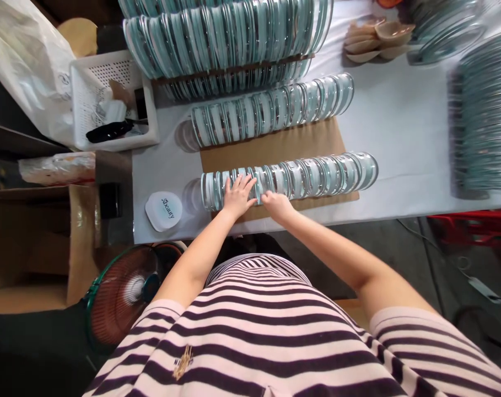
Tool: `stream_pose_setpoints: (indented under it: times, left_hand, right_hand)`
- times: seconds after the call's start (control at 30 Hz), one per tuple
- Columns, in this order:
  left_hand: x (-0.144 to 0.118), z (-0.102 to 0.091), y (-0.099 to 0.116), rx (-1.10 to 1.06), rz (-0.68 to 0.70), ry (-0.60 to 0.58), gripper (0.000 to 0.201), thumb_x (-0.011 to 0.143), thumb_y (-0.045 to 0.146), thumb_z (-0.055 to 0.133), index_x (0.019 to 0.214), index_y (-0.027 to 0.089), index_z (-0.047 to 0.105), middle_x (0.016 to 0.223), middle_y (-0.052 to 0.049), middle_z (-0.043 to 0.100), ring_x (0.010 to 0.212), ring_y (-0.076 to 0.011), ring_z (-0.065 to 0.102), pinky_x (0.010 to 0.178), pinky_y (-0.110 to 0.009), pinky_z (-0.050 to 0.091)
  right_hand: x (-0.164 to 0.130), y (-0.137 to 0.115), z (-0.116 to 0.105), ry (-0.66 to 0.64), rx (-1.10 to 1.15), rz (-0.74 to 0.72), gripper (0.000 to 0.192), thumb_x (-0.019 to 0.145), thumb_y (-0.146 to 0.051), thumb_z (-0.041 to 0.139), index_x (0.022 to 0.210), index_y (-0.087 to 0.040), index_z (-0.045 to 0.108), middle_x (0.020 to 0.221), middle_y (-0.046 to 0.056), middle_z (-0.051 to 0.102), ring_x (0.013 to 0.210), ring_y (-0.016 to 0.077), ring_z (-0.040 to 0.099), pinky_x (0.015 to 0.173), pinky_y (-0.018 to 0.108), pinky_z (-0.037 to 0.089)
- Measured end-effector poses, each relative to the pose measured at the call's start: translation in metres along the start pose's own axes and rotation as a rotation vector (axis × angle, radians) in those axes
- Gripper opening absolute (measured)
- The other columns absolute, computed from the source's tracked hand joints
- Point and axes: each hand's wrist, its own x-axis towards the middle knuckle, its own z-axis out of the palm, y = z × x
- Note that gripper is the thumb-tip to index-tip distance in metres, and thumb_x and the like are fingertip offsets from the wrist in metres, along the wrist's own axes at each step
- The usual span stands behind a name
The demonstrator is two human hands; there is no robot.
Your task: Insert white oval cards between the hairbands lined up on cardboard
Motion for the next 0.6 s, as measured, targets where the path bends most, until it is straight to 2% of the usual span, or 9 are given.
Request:
stream_pose_setpoints:
  times: [0.1, 0.2, 0.27, 0.37, 0.4, 0.47, 0.53, 0.6]
  left_hand:
    - [-0.003, -0.001, 0.001, 0.001, -0.008, 0.002, 0.070, 0.090, 0.044, 0.064, 0.153, 0.030, 0.039, 0.160, -0.005, 0.038, 0.153, -0.0281, 0.024, 0.126, -0.058, 0.004]
    - [-0.005, -0.004, 0.006, 0.006, -0.032, -0.014, 0.071, 0.089, 0.043, 0.064, 0.154, 0.027, 0.038, 0.162, -0.005, 0.034, 0.154, -0.0294, 0.021, 0.126, -0.059, 0.004]
    - [-0.002, -0.007, 0.013, 0.000, -0.036, -0.023, 0.074, 0.089, 0.044, 0.064, 0.155, 0.025, 0.036, 0.165, -0.006, 0.029, 0.155, -0.0315, 0.016, 0.125, -0.060, 0.005]
    - [0.012, -0.008, 0.029, -0.004, 0.022, -0.029, 0.078, 0.090, 0.045, 0.062, 0.158, 0.023, 0.031, 0.166, -0.006, 0.025, 0.156, -0.0311, 0.011, 0.126, -0.059, 0.005]
    - [0.019, -0.008, 0.034, -0.001, 0.048, -0.037, 0.078, 0.090, 0.045, 0.061, 0.158, 0.023, 0.030, 0.166, -0.006, 0.025, 0.156, -0.0303, 0.012, 0.126, -0.059, 0.005]
    - [0.031, -0.004, 0.042, 0.007, 0.085, -0.066, 0.074, 0.092, 0.044, 0.059, 0.157, 0.023, 0.032, 0.165, -0.006, 0.029, 0.155, -0.0292, 0.016, 0.126, -0.058, 0.006]
    - [0.040, 0.000, 0.045, 0.010, 0.100, -0.090, 0.069, 0.093, 0.043, 0.057, 0.155, 0.024, 0.036, 0.163, -0.005, 0.032, 0.154, -0.0282, 0.022, 0.126, -0.058, 0.008]
    - [0.044, 0.004, 0.045, 0.013, 0.096, -0.100, 0.068, 0.093, 0.044, 0.057, 0.155, 0.025, 0.037, 0.163, -0.005, 0.034, 0.153, -0.0275, 0.025, 0.127, -0.056, 0.008]
  right_hand:
    - [-0.024, -0.011, 0.037, -0.007, 0.027, 0.042, 0.036, 0.094, -0.010, 0.037, 0.105, -0.012, 0.071, 0.102, 0.016, 0.070, 0.084, 0.0216, 0.070, 0.067, 0.030, 0.042]
    - [-0.030, -0.007, 0.044, 0.000, 0.059, 0.084, 0.039, 0.101, -0.023, 0.034, 0.104, -0.016, 0.072, 0.101, 0.013, 0.072, 0.084, 0.0204, 0.069, 0.067, 0.030, 0.042]
    - [-0.023, 0.012, 0.028, 0.069, 0.087, 0.136, 0.044, 0.104, -0.033, 0.031, 0.108, -0.020, 0.072, 0.106, 0.011, 0.071, 0.092, 0.0198, 0.069, 0.069, 0.028, 0.044]
    - [0.005, 0.053, -0.019, 0.138, 0.077, 0.275, 0.044, 0.104, -0.036, 0.031, 0.124, -0.023, 0.067, 0.122, 0.012, 0.068, 0.112, 0.0216, 0.064, 0.079, 0.028, 0.047]
    - [0.019, 0.066, -0.035, 0.080, 0.056, 0.288, 0.041, 0.103, -0.036, 0.036, 0.126, -0.022, 0.066, 0.125, 0.013, 0.067, 0.115, 0.0234, 0.063, 0.083, 0.029, 0.048]
    - [0.053, 0.083, -0.063, -0.037, 0.045, 0.259, 0.034, 0.097, -0.032, 0.049, 0.119, -0.018, 0.071, 0.119, 0.015, 0.070, 0.110, 0.0249, 0.066, 0.084, 0.029, 0.049]
    - [0.085, 0.087, -0.082, -0.151, 0.044, 0.207, 0.029, 0.088, -0.028, 0.063, 0.111, -0.015, 0.075, 0.109, 0.015, 0.073, 0.103, 0.0250, 0.069, 0.082, 0.029, 0.051]
    - [0.108, 0.082, -0.091, -0.242, 0.005, 0.127, 0.031, 0.080, -0.023, 0.070, 0.110, -0.014, 0.076, 0.106, 0.015, 0.074, 0.103, 0.0261, 0.070, 0.084, 0.030, 0.052]
